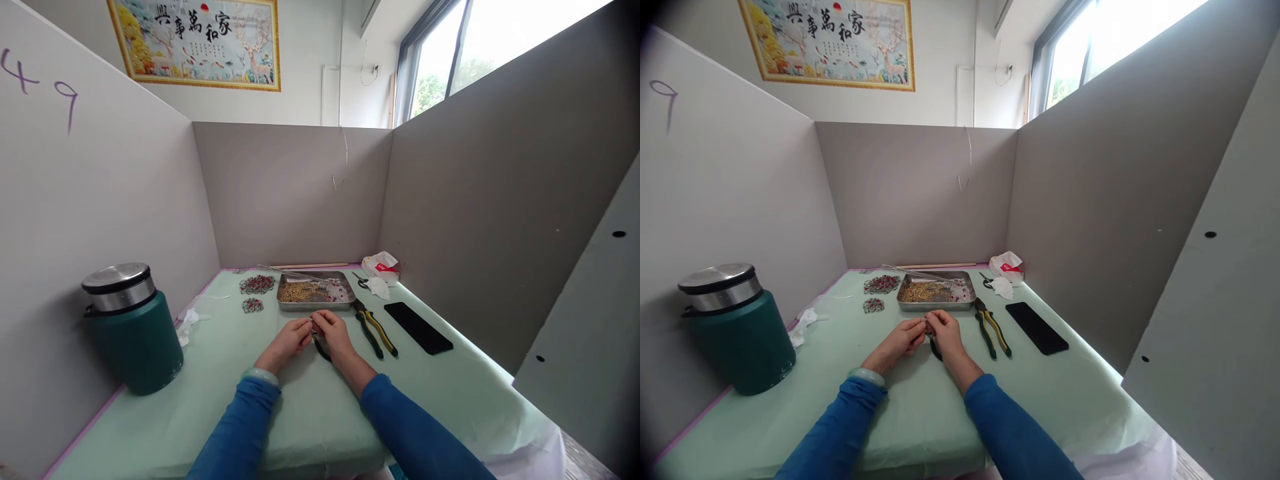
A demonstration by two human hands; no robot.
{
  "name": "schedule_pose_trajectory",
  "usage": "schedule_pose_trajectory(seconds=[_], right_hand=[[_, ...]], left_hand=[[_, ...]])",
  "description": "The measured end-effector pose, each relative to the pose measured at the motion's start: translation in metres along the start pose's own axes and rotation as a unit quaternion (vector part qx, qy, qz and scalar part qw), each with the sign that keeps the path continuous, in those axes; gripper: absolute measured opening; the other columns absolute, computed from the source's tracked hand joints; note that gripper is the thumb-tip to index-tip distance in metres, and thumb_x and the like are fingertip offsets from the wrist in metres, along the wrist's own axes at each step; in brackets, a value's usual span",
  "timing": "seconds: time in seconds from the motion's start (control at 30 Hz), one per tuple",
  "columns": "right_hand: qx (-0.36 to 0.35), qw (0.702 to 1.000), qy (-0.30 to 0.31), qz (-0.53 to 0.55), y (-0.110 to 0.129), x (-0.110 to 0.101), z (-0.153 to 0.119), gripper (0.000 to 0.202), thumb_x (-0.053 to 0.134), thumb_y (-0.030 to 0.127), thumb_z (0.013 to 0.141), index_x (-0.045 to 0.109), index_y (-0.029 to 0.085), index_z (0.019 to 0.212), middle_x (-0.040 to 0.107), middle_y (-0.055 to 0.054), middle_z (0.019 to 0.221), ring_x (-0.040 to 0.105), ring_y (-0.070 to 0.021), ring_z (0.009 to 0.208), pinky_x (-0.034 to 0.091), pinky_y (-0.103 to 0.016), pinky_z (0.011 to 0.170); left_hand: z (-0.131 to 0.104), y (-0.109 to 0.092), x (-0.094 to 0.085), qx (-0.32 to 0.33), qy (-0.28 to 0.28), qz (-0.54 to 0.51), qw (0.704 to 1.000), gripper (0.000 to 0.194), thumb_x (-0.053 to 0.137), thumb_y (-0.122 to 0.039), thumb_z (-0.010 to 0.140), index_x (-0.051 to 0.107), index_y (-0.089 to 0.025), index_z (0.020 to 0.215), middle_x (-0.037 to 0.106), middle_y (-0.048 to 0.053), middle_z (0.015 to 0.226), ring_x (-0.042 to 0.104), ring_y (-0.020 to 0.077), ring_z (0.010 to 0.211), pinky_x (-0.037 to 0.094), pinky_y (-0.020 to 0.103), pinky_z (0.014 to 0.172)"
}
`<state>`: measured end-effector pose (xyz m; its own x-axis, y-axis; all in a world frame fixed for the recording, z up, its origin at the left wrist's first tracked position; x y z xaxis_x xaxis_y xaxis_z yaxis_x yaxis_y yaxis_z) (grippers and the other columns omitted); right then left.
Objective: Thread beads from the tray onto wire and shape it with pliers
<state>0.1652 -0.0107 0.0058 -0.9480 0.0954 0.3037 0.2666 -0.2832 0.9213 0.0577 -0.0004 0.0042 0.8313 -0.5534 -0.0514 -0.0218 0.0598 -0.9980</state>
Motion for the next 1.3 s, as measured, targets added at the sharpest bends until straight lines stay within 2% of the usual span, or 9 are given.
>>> schedule_pose_trajectory(seconds=[0.13, 0.2, 0.4, 0.6, 0.73, 0.9, 1.07, 1.2, 1.3], right_hand=[[-0.010, 0.999, -0.037, -0.024, -0.003, -0.005, 0.002, 0.026, 0.068, 0.037, 0.063, 0.057, 0.016, 0.056, 0.048, 0.003, 0.050, 0.041, -0.0093, 0.050, 0.032, -0.023, 0.050], [-0.009, 0.998, -0.049, -0.035, -0.004, -0.006, 0.004, 0.026, 0.068, 0.038, 0.063, 0.058, 0.015, 0.057, 0.049, 0.003, 0.051, 0.040, -0.0093, 0.050, 0.032, -0.023, 0.048], [0.035, 0.999, -0.011, 0.000, -0.005, 0.000, 0.004, 0.038, 0.062, 0.048, 0.069, 0.063, 0.016, 0.089, 0.054, 0.002, 0.061, 0.041, -0.0090, 0.049, 0.029, -0.021, 0.043], [0.014, 0.999, 0.017, -0.030, -0.003, 0.002, 0.002, 0.035, 0.062, 0.048, 0.070, 0.063, 0.015, 0.082, 0.051, 0.003, 0.058, 0.037, -0.0078, 0.048, 0.027, -0.021, 0.043], [-0.009, 0.999, 0.020, -0.031, -0.002, 0.004, 0.001, 0.030, 0.065, 0.045, 0.067, 0.060, 0.017, 0.075, 0.050, 0.004, 0.058, 0.040, -0.0085, 0.050, 0.031, -0.021, 0.046], [-0.012, 0.999, -0.026, -0.016, -0.001, -0.004, 0.005, 0.030, 0.062, 0.047, 0.069, 0.055, 0.018, 0.073, 0.053, 0.001, 0.063, 0.048, -0.0120, 0.055, 0.034, -0.022, 0.047], [-0.017, 0.996, -0.085, 0.017, 0.001, -0.017, 0.008, 0.028, 0.060, 0.045, 0.072, 0.051, 0.019, 0.074, 0.063, -0.005, 0.079, 0.055, -0.0140, 0.062, 0.037, -0.023, 0.048], [-0.014, 1.000, -0.022, -0.015, -0.002, -0.008, 0.007, 0.032, 0.060, 0.049, 0.073, 0.050, 0.019, 0.075, 0.059, 0.001, 0.061, 0.048, -0.0111, 0.048, 0.035, -0.022, 0.044], [-0.049, 0.996, 0.028, -0.064, -0.003, 0.002, 0.003, 0.034, 0.057, 0.052, 0.076, 0.053, 0.019, 0.081, 0.057, 0.002, 0.057, 0.045, -0.0110, 0.045, 0.036, -0.024, 0.046]], left_hand=[[0.007, 0.000, -0.004, 0.089, -0.063, 0.114, 0.987, 0.025, 0.051, -0.037, 0.077, 0.049, -0.018, 0.062, 0.037, -0.005, 0.051, 0.030, 0.0089, 0.048, 0.021, 0.024, 0.047], [0.009, 0.000, -0.005, 0.101, -0.092, 0.133, 0.982, 0.026, 0.052, -0.036, 0.076, 0.048, -0.018, 0.059, 0.040, -0.004, 0.051, 0.033, 0.0096, 0.049, 0.023, 0.024, 0.048], [0.004, -0.001, -0.003, 0.033, -0.071, -0.009, 0.997, 0.031, 0.051, -0.048, 0.077, 0.047, -0.019, 0.069, 0.033, -0.008, 0.046, 0.021, 0.0063, 0.040, 0.014, 0.022, 0.041], [0.000, -0.005, -0.005, 0.030, -0.061, -0.054, 0.996, 0.036, 0.057, -0.053, 0.073, 0.046, -0.018, 0.069, 0.031, -0.009, 0.046, 0.017, 0.0046, 0.039, 0.010, 0.021, 0.039], [0.005, 0.003, -0.007, 0.021, -0.073, 0.005, 0.997, 0.041, 0.056, -0.058, 0.071, 0.047, -0.018, 0.065, 0.033, -0.009, 0.043, 0.020, 0.0052, 0.037, 0.012, 0.023, 0.039], [0.009, 0.007, -0.010, 0.034, -0.098, 0.082, 0.991, 0.041, 0.052, -0.054, 0.075, 0.056, -0.015, 0.062, 0.039, -0.006, 0.044, 0.026, 0.0071, 0.040, 0.018, 0.024, 0.043], [0.007, 0.002, -0.017, 0.069, -0.138, 0.159, 0.975, 0.042, 0.044, -0.048, 0.081, 0.063, -0.014, 0.065, 0.042, -0.004, 0.046, 0.035, 0.0101, 0.046, 0.026, 0.024, 0.048], [0.003, -0.006, -0.031, 0.098, -0.241, 0.162, 0.952, 0.035, 0.047, -0.042, 0.080, 0.064, -0.013, 0.069, 0.043, -0.003, 0.049, 0.039, 0.0106, 0.050, 0.029, 0.024, 0.050], [0.001, -0.009, -0.030, 0.103, -0.229, 0.076, 0.965, 0.034, 0.053, -0.042, 0.076, 0.066, -0.012, 0.087, 0.045, -0.004, 0.053, 0.036, 0.0090, 0.047, 0.028, 0.023, 0.047]])
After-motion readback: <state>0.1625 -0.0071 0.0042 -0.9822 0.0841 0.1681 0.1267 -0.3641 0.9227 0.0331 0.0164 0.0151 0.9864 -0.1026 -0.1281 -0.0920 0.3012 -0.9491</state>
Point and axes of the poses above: each hand's wrist, its own z-axis towards the middle knuckle, its own x-axis out of the palm, y = z × x, the point moved 5 cm from there along z, towards the middle knuckle
